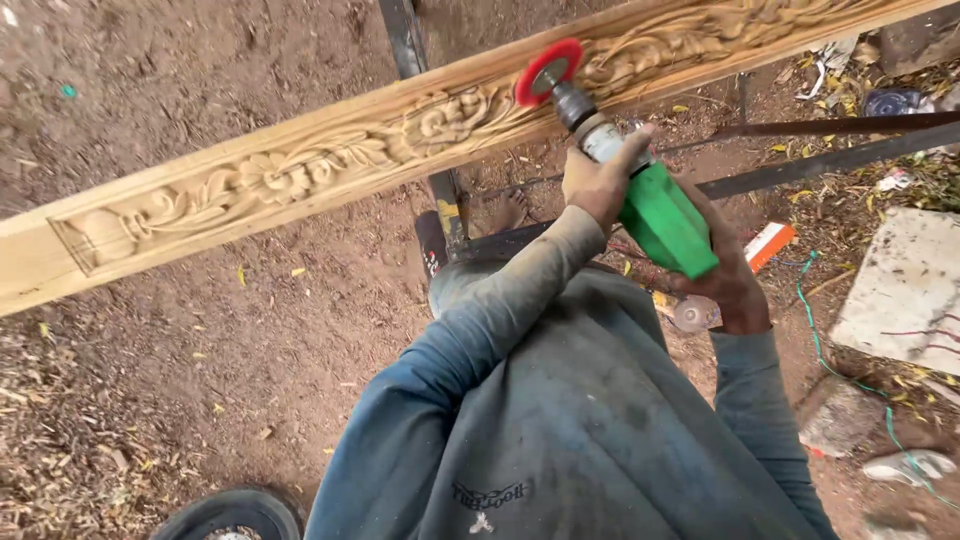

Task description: Sanding and polishing a decorative wood carving using a handheld power drill with a sanding attachment.

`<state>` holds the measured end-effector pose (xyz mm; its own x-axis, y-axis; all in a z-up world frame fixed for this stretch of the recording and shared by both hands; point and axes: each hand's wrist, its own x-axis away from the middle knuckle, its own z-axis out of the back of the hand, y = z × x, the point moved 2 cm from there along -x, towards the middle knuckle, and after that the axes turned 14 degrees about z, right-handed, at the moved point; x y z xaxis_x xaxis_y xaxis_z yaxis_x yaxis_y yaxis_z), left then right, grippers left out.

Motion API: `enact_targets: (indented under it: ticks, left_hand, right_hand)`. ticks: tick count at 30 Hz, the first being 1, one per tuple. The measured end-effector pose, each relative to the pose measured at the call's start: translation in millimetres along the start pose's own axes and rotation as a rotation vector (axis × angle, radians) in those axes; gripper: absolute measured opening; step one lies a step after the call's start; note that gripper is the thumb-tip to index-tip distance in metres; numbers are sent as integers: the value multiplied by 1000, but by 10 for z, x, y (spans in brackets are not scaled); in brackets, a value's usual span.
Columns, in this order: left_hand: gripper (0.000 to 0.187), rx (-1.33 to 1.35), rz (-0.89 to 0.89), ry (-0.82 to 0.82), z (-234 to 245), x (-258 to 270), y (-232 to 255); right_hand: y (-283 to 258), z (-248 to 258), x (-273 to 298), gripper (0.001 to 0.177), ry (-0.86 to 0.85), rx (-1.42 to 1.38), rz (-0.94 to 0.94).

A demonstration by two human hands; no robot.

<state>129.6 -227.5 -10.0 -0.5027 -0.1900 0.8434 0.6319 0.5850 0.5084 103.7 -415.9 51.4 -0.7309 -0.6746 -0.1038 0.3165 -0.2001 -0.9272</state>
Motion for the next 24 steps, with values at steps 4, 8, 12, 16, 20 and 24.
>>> enact_targets:
  ticks: [4, 8, 12, 16, 20, 24]
  left_hand:
    - [62, -21, 4, -27, 47, 38, 17]
    - [49, 116, 28, -156, 120, -19, -27]
    - [39, 229, 33, -204, 158, -140, -187]
    - [35, 285, 75, -232, 74, -173, -25]
    - [33, 297, 90, -238, 65, -230, 96]
    - [38, 219, 52, -174, 189, -229, 209]
  right_hand:
    - [123, -85, 165, 120, 94, -315, -73]
    - [93, -210, 170, 118, 118, -303, -86]
    - [-52, -252, 97, 117, 95, -201, 7]
    - [-118, -386, -6, 109, 74, 0, 22]
    - [-49, -492, -91, 107, 142, 57, 36]
    - [-226, -546, -314, 107, 134, 255, 122]
